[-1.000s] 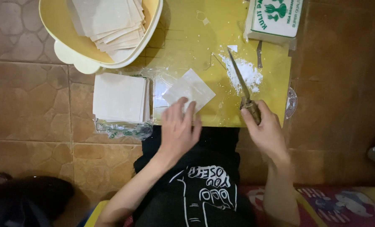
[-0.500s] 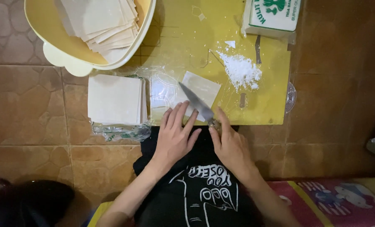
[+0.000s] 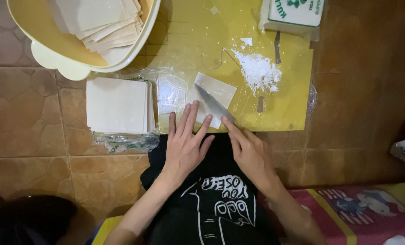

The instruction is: Cutting square dough wrappers into smaller pieces using a knife on a flat surface.

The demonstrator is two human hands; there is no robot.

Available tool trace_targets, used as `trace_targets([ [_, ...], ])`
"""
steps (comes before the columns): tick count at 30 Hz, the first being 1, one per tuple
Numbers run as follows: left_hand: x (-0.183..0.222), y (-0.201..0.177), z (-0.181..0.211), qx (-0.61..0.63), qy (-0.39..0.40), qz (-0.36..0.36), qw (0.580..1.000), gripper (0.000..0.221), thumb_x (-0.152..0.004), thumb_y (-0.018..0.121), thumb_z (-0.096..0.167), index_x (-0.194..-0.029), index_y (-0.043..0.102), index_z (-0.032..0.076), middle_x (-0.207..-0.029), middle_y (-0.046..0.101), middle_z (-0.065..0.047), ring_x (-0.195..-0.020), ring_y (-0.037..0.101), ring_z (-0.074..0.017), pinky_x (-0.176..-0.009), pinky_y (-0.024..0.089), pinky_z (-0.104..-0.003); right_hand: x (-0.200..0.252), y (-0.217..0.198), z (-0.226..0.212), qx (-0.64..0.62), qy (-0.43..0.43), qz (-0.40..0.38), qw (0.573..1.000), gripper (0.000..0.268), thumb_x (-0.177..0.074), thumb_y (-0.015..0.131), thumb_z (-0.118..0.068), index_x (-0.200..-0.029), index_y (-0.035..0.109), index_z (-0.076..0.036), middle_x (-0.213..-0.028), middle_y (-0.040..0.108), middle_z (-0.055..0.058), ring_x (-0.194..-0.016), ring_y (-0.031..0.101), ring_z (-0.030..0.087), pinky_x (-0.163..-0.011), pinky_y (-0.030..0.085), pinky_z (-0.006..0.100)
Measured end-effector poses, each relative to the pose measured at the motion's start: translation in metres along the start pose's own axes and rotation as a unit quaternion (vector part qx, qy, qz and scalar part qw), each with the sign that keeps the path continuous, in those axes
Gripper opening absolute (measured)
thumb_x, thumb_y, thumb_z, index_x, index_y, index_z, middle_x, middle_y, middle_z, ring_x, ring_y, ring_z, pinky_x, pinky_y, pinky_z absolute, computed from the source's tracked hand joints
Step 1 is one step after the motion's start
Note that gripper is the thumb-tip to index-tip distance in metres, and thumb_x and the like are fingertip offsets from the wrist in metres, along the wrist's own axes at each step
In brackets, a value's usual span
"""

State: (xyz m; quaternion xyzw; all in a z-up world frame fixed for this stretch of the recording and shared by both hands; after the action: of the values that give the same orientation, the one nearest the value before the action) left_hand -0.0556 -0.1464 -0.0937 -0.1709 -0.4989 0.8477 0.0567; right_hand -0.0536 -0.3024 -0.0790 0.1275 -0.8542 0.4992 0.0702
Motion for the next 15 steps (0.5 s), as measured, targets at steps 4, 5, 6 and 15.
trace_targets([
  [4, 0.001, 0.001, 0.001, -0.012, -0.004, 0.002, 1.0, 0.045, -0.098, 0.067, 0.038, -0.137, 0.063, 0.017, -0.154, 0.047, -0.021, -0.145, 0.043, -0.0356, -0.118, 0.018, -0.063, 0.001, -0.001, -0.005, -0.014, 0.013, 0.002, 1.0, 0.046, -0.101, 0.054, -0.017, -0.145, 0.057, -0.031, -0.088, 0.074, 0.021, -0.075, 0.075, 0.036, -0.059, 0.061, 0.044],
  [5, 0.002, 0.002, 0.001, -0.023, -0.006, 0.001, 1.0, 0.045, -0.097, 0.067, 0.04, -0.137, 0.063, 0.019, -0.155, 0.047, -0.02, -0.146, 0.043, -0.0347, -0.118, 0.017, -0.064, 0.002, 0.0, -0.004, -0.004, 0.01, -0.001, 1.0, 0.047, -0.101, 0.054, -0.018, -0.146, 0.055, -0.032, -0.088, 0.074, 0.02, -0.075, 0.075, 0.036, -0.059, 0.061, 0.044],
  [6, 0.002, 0.004, 0.001, -0.034, -0.008, 0.0, 0.999, 0.045, -0.097, 0.067, 0.042, -0.136, 0.063, 0.021, -0.155, 0.047, -0.019, -0.146, 0.043, -0.0338, -0.119, 0.017, -0.064, 0.003, 0.001, -0.003, 0.006, 0.007, -0.004, 1.0, 0.048, -0.101, 0.054, -0.019, -0.147, 0.054, -0.034, -0.089, 0.074, 0.02, -0.075, 0.075, 0.036, -0.06, 0.061, 0.044],
  [15, 0.0, 0.0, 0.004, -0.046, -0.003, 0.01, 0.999, 0.044, -0.098, 0.065, 0.042, -0.137, 0.063, 0.02, -0.156, 0.047, -0.02, -0.145, 0.044, -0.0347, -0.117, 0.018, -0.066, 0.004, 0.0, 0.003, -0.015, 0.004, 0.017, 1.0, 0.045, -0.101, 0.055, -0.019, -0.144, 0.058, -0.032, -0.091, 0.074, 0.023, -0.078, 0.074, 0.039, -0.06, 0.06, 0.046],
])
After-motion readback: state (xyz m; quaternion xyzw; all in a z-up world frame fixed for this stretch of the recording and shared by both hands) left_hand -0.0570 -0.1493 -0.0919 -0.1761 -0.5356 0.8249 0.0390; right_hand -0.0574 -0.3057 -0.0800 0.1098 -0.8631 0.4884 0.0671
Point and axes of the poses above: each hand's wrist, its own x-axis away from the middle knuckle, its own y-axis out of the palm, z = x × y, the point moved 7 cm from there along -x, towards the middle knuckle
